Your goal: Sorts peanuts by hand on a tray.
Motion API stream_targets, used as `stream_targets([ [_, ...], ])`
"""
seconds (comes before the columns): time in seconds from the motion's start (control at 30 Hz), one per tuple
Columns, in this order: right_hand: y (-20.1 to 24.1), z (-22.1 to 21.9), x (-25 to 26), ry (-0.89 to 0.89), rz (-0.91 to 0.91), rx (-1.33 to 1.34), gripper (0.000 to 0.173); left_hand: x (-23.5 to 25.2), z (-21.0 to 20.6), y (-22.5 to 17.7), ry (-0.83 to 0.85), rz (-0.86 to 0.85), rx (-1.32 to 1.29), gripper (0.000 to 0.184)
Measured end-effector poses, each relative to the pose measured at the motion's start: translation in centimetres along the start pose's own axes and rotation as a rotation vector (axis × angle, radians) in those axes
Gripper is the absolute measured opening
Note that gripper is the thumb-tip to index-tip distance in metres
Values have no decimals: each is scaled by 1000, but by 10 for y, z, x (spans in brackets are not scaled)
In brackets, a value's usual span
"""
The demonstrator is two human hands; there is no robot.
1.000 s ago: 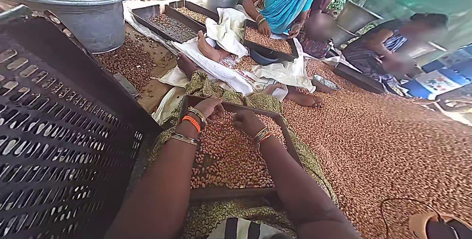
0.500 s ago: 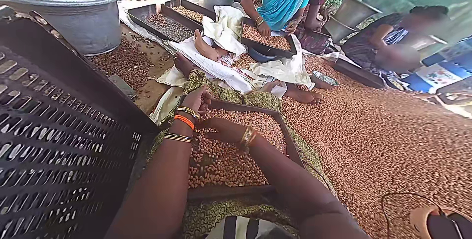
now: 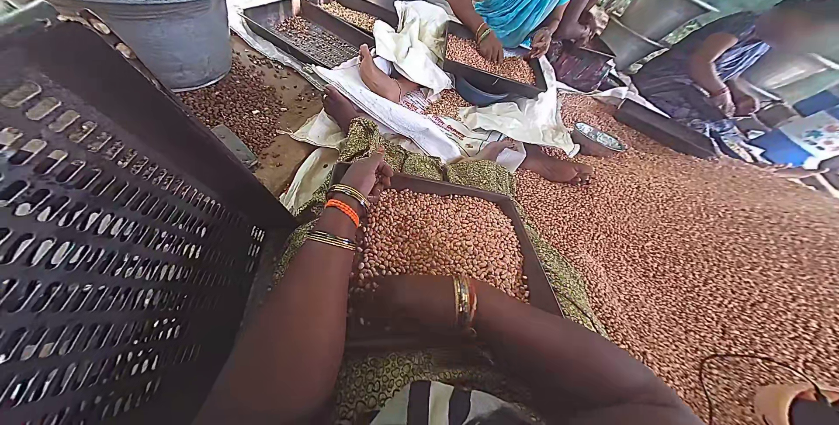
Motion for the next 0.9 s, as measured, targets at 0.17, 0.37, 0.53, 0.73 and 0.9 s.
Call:
stream_targets([
  [0.17, -42, 27, -69, -219, -373, -213, 6, 13, 1, 16, 31, -28, -9, 55],
  [0.37, -24, 62, -117, -378, -658, -204, 17, 13, -1, 20, 62, 16, 77, 52],
  [0.53, -15, 47, -102, -146, -685, -185, 19, 4, -2, 13, 56, 21, 130, 54],
  [0.73, -23, 39, -95, 107, -657, -99, 18, 0, -6, 5, 70, 46, 190, 53],
  [0.9, -33, 52, -94, -334, -710, -94, 21, 19, -4, 20, 113, 59, 207, 56],
])
Point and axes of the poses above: each hand's wrist, its own x-axis towards the middle knuckle, its own z-axis out of the back of the hand, y = z × x, the point moved 1 cm from there along x, towards the middle knuckle, and after that the axes turned 15 degrees about -z, right-handed, at the moved point
